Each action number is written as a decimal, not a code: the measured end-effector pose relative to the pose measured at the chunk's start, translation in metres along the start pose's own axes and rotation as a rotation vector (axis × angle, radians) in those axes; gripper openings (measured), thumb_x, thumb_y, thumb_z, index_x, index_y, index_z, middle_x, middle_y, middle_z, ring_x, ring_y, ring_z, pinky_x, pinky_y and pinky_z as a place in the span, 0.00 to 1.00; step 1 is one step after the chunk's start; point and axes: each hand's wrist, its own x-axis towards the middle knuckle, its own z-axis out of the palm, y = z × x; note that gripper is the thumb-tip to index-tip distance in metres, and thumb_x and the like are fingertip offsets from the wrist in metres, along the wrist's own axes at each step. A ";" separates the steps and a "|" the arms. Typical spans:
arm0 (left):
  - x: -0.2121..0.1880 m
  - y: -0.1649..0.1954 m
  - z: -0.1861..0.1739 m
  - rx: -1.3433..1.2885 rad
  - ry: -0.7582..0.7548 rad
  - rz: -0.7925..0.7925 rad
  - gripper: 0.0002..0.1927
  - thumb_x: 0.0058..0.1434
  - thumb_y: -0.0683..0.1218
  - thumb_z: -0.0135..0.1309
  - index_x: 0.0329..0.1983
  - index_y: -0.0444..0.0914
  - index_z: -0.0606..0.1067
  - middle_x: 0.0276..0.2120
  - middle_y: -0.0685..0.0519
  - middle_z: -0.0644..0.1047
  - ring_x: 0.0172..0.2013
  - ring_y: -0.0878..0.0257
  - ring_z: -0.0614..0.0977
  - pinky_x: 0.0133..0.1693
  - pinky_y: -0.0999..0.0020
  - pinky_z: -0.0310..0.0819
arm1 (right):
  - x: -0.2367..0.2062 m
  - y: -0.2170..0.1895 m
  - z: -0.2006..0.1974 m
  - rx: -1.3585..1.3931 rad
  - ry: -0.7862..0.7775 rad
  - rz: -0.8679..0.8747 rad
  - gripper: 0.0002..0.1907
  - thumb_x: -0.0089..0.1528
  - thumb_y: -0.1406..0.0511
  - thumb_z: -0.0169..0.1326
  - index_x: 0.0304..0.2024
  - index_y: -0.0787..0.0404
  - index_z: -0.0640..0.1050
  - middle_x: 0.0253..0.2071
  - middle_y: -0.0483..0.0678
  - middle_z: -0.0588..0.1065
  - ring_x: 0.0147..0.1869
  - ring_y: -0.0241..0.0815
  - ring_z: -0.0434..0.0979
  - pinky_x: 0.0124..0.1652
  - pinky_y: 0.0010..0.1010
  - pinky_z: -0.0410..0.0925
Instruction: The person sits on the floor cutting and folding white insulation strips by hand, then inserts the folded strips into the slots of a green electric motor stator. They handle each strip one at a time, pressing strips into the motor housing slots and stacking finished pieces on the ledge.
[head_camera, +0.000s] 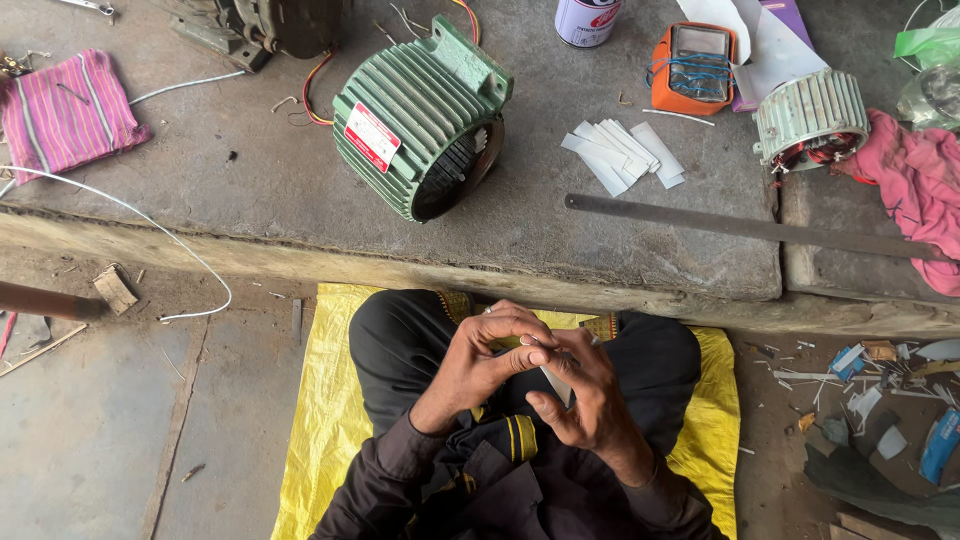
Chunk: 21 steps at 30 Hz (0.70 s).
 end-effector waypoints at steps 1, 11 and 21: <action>-0.001 -0.001 0.003 -0.043 0.031 -0.030 0.11 0.65 0.47 0.65 0.47 0.37 0.84 0.42 0.52 0.83 0.46 0.63 0.79 0.55 0.64 0.74 | 0.001 -0.001 0.001 -0.024 0.015 -0.003 0.28 0.68 0.47 0.51 0.60 0.59 0.77 0.54 0.54 0.74 0.58 0.50 0.74 0.56 0.43 0.68; -0.007 -0.008 0.008 -0.052 0.172 -0.072 0.17 0.60 0.48 0.66 0.51 0.41 0.83 0.45 0.56 0.77 0.49 0.64 0.74 0.55 0.66 0.70 | 0.008 -0.018 0.003 0.076 0.195 0.258 0.20 0.64 0.60 0.62 0.56 0.62 0.76 0.51 0.52 0.81 0.53 0.42 0.82 0.51 0.35 0.72; -0.019 -0.028 -0.001 -0.184 0.331 -0.234 0.17 0.56 0.45 0.69 0.48 0.36 0.82 0.42 0.54 0.80 0.43 0.66 0.81 0.46 0.70 0.77 | 0.028 -0.003 0.016 -0.106 0.086 0.146 0.20 0.62 0.63 0.65 0.54 0.64 0.79 0.50 0.52 0.82 0.54 0.46 0.84 0.50 0.32 0.76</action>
